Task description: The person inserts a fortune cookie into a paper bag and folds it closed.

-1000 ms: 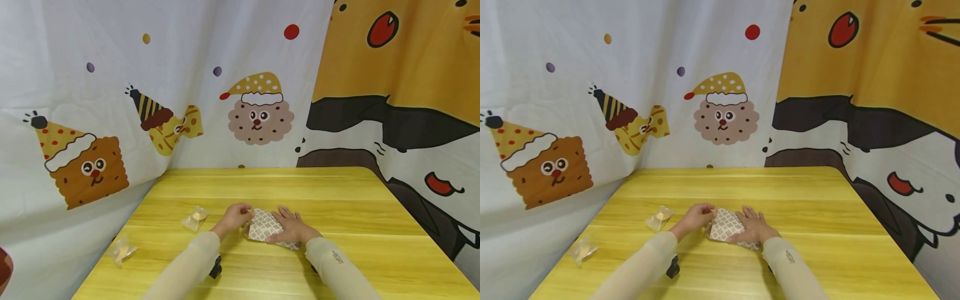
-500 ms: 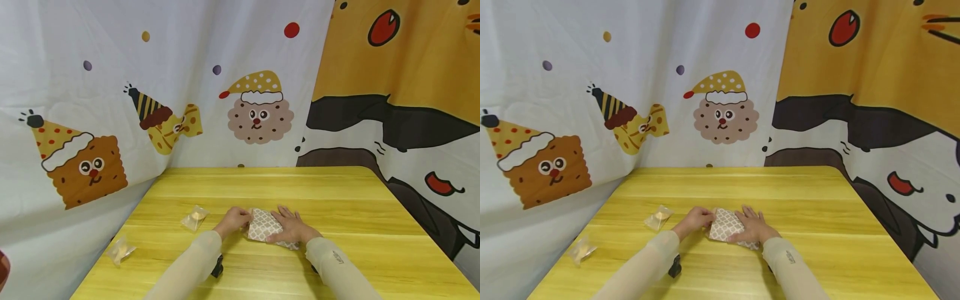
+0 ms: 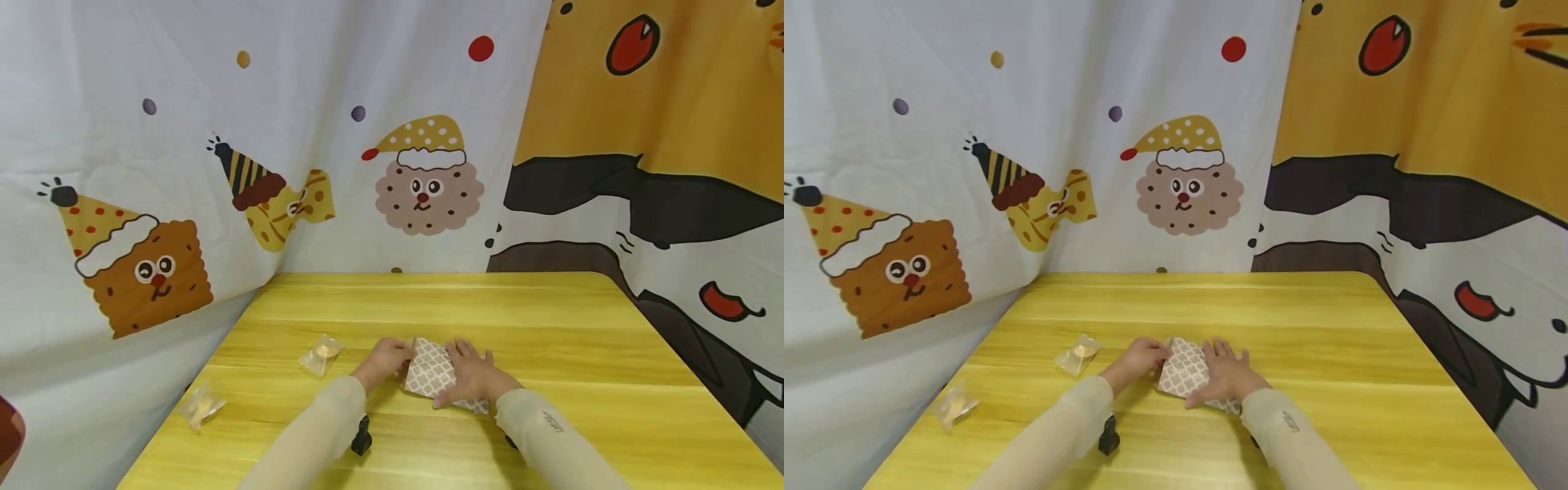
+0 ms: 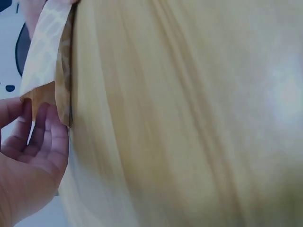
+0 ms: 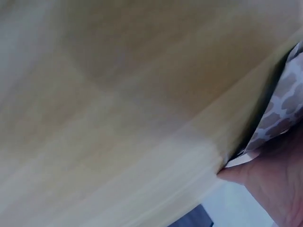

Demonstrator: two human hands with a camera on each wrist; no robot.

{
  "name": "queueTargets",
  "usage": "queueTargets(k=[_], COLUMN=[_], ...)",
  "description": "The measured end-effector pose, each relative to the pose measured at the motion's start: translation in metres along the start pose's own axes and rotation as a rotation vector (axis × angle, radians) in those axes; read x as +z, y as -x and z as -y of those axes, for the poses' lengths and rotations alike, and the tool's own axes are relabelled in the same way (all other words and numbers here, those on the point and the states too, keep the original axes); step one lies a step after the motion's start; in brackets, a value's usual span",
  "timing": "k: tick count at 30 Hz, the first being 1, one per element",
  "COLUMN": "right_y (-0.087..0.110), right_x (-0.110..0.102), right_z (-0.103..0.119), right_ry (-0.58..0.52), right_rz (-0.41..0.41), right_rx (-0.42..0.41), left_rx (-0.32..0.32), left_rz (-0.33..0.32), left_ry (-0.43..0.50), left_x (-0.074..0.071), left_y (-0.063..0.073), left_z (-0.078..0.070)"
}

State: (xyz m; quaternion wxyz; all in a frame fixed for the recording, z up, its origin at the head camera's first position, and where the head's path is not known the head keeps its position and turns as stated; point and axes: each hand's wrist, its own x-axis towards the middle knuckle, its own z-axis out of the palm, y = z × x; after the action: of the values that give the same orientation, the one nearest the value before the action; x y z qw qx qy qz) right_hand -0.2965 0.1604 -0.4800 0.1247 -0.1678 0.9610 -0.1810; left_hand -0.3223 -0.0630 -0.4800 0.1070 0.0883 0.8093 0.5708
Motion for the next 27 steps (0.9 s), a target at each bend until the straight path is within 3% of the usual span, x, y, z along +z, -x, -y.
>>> queueTargets(k=[3,7,10,13,17,21,27], right_y=[0.002,0.002,0.002,0.002,0.001,0.001,0.002], right_x=[-0.003,-0.006,-0.004,0.000,0.005,0.007,0.001], right_z=[0.001,-0.004,-0.007,-0.009,-0.012,-0.013,-0.012], right_ry=[-0.027,-0.066,-0.079,-0.084,-0.090,-0.105,-0.172], right_rz=[-0.010,-0.012,-0.017,-0.030,-0.032,-0.034,-0.052], right_rx=[0.007,0.000,-0.011,-0.020,-0.017,-0.022,-0.040], left_rx=[-0.019,-0.023,-0.014,0.018,0.002,-0.048,-0.080], left_rz=[0.009,0.034,0.032,-0.031,-0.092,-0.084,-0.162], left_ry=[0.135,0.173,0.117,-0.006,-0.123,-0.127,-0.155], left_x=[0.000,-0.002,-0.004,-0.007,-0.008,-0.007,-0.007], left_y=[0.001,0.005,0.007,0.006,0.002,0.000,-0.006], left_z=[0.001,-0.002,-0.001,0.003,0.004,0.003,0.004])
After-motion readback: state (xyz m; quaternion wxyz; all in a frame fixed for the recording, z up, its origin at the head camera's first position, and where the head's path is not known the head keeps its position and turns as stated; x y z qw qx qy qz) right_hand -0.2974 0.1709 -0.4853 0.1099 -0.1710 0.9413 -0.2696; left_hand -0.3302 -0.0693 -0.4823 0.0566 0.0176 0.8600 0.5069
